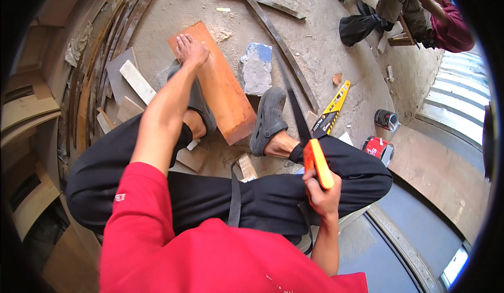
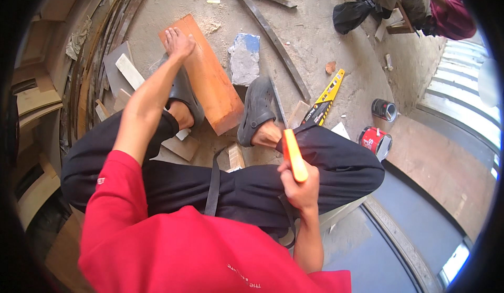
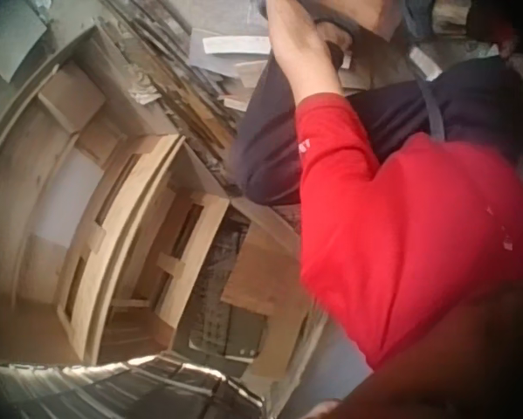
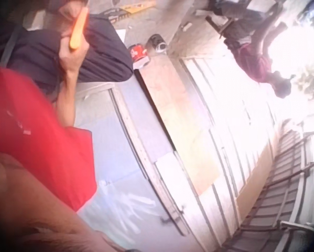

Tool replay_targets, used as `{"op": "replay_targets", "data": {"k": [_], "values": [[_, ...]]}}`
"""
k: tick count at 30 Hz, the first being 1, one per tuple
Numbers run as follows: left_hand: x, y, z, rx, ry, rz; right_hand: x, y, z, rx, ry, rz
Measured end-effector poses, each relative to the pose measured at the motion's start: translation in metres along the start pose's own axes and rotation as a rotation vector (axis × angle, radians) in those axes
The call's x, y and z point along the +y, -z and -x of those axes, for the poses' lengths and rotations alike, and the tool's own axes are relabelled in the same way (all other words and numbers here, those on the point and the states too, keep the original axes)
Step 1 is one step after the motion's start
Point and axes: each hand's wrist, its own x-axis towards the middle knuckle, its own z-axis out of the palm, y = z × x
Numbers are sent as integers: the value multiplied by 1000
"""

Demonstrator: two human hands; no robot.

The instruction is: The person sits on the floor and uses a hand saw to cut a rectangular piece of wood. They hold the wood steady with their left hand and foot while sawing with their right hand. The cut is completed, and the two resulting pieces are separated.

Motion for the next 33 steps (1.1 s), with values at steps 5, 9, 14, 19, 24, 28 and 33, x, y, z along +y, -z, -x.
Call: {"op": "replay_targets", "data": {"k": [5,9,14,19,24,28,33], "values": [[49,-64,105,-62,-353,-87,-8,15,10,128,56,-155],[53,-108,135,28,-905,150,-13,11,7,163,114,-249],[26,-93,53,362,-55,194,-11,4,13,113,190,-118],[54,-60,105,-231,-687,61,-11,-6,6,63,23,-183],[9,-48,62,-149,-367,250,-15,-29,-32,28,153,-168],[-42,19,54,-126,-266,-258,-11,-54,-59,-25,126,-78],[-61,28,50,-278,-200,-171,-17,-95,-91,-115,270,61]]}}
